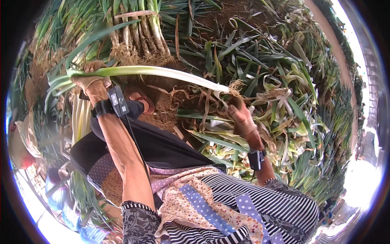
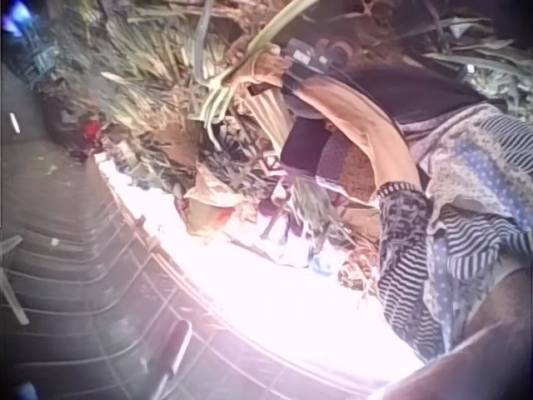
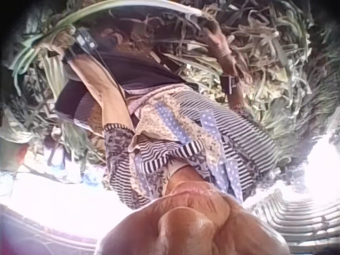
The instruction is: Sorting, trimming, and cleaning harvested leeks in an agricultural processing area.
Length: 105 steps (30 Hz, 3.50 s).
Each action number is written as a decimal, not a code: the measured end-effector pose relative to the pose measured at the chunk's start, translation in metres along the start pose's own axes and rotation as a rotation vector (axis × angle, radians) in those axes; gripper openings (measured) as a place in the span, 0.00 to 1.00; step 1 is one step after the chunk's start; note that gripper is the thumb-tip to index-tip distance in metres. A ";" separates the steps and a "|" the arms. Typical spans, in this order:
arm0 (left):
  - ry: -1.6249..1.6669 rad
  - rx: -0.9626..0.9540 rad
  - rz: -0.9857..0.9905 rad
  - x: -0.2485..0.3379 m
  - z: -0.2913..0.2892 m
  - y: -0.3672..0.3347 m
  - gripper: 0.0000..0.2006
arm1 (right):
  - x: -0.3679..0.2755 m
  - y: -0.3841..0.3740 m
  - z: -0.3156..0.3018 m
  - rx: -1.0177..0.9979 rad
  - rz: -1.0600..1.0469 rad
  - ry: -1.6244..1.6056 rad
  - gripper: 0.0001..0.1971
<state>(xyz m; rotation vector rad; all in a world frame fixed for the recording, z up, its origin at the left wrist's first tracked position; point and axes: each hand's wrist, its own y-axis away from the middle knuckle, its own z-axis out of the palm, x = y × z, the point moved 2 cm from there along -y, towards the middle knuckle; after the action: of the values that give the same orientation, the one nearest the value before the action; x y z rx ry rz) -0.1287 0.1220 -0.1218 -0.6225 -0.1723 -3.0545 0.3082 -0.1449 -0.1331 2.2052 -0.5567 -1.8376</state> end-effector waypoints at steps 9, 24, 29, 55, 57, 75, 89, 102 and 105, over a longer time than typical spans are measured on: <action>-0.078 0.059 0.119 -0.002 0.031 0.020 0.29 | -0.054 -0.002 0.072 -0.209 -0.002 -0.544 0.17; -0.325 0.854 0.564 -0.007 0.071 0.034 0.16 | 0.011 0.027 -0.079 0.435 0.139 1.440 0.21; -0.292 0.858 0.538 -0.014 0.064 0.032 0.16 | -0.072 -0.001 0.018 0.576 -0.465 0.777 0.23; -0.698 0.246 0.743 0.156 0.126 0.166 0.21 | -0.134 0.001 0.146 -0.297 -0.910 0.845 0.12; -0.533 0.248 0.755 0.156 0.130 0.184 0.11 | -0.128 -0.002 0.160 -0.373 -0.992 0.859 0.12; -0.491 0.776 0.914 0.164 0.056 0.239 0.18 | -0.125 -0.007 0.158 -0.330 -0.044 0.489 0.09; -0.403 0.863 0.987 0.166 0.043 0.250 0.17 | -0.091 -0.002 0.102 0.010 -0.556 0.637 0.19; -0.345 0.988 1.001 0.161 0.022 0.248 0.18 | -0.128 -0.014 0.163 -0.397 -0.874 0.878 0.17; -0.342 0.995 1.004 0.162 0.019 0.249 0.18 | -0.126 -0.016 0.164 -0.455 -0.792 0.812 0.16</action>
<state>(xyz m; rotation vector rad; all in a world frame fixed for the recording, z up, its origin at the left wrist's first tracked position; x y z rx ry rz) -0.2600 -0.1229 -0.0149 -0.7672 -0.9424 -1.5940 0.1320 -0.0652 -0.0592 2.6763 0.8879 -0.9122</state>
